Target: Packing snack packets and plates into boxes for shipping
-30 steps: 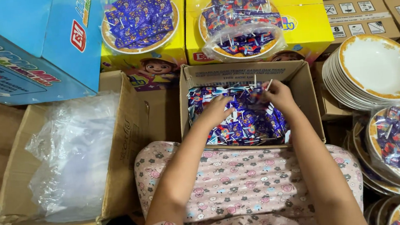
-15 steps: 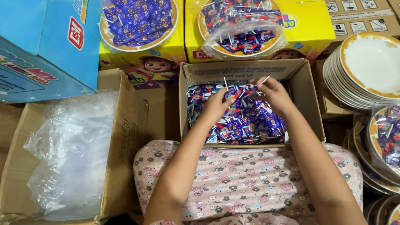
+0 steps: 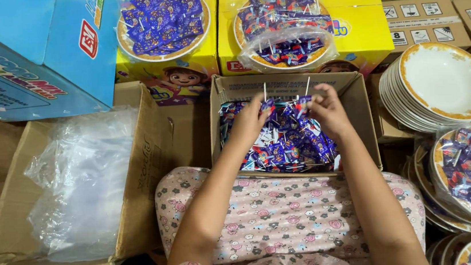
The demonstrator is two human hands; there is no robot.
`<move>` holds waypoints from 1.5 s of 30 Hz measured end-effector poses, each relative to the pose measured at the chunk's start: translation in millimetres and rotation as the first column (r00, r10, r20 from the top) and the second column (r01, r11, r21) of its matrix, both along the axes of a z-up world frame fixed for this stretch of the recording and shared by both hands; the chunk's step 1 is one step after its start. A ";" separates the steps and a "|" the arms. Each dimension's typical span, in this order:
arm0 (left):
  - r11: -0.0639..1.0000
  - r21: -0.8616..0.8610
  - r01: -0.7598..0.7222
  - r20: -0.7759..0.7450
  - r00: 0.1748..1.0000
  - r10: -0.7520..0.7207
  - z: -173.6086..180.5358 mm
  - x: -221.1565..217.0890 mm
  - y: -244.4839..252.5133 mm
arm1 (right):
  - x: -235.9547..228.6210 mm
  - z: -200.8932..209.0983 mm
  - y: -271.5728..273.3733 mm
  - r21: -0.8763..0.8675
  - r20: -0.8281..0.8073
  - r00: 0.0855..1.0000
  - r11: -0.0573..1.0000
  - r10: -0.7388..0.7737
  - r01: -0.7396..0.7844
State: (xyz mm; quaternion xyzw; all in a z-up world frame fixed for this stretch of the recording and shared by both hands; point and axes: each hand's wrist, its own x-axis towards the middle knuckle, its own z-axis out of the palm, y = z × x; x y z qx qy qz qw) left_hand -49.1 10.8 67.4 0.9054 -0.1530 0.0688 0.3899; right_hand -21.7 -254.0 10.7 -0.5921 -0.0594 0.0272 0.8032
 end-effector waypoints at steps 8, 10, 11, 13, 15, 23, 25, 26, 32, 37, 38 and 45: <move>0.905 -0.424 -0.032 0.057 0.996 0.062 59.6 28.8 -5.0 | -26.6 129.1 19.2 -0.538 0.292 0.938 0.779 -0.185 0.321; 0.893 -0.450 -0.030 0.060 0.996 0.064 57.6 52.8 -10.3 | -2.0 138.8 19.9 -0.564 0.355 0.920 0.745 -0.170 0.355; 0.854 -0.520 -0.024 -0.016 1.000 0.018 53.9 65.1 -11.9 | 11.3 138.3 20.6 -0.599 0.357 0.923 0.723 -0.144 0.345; 0.809 -0.587 -0.020 -0.087 0.995 -0.039 45.3 90.1 -15.1 | 38.9 134.7 20.5 -0.631 0.361 0.925 0.698 -0.123 0.339; 0.761 -0.645 -0.075 -0.231 0.968 -0.100 33.8 113.2 -17.7 | 65.1 126.6 19.2 -0.728 0.475 0.879 0.582 0.048 0.362; 0.912 -0.406 0.066 -0.170 0.975 -0.146 42.1 93.5 -6.3 | 39.1 135.9 22.4 -0.718 0.649 0.714 0.522 0.262 0.461; 0.933 -0.356 0.056 -0.115 0.988 -0.103 42.7 90.5 -4.6 | 38.8 131.4 22.3 -0.712 0.680 0.666 0.494 0.308 0.499; 0.932 -0.354 0.073 -0.071 0.992 -0.104 54.1 83.5 -3.4 | 37.3 132.1 23.2 -0.736 0.674 0.627 0.435 0.391 0.519; 0.995 -0.055 -0.083 0.211 0.973 0.093 45.7 89.4 -1.9 | 29.8 124.6 32.3 -0.767 0.588 0.622 0.114 0.517 0.631; 0.961 0.115 -0.253 0.350 0.915 0.199 39.5 88.7 -6.5 | 34.8 115.0 34.0 -0.651 0.587 0.566 -0.078 0.578 0.755; 0.957 0.076 -0.278 0.372 0.899 0.232 37.6 90.3 -9.1 | 35.1 119.8 31.3 -0.627 0.673 0.524 0.027 0.522 0.778; 0.899 -0.073 -0.433 0.466 0.782 0.414 65.0 76.1 -18.8 | 86.8 87.0 7.8 -0.437 0.868 0.382 0.122 0.316 0.891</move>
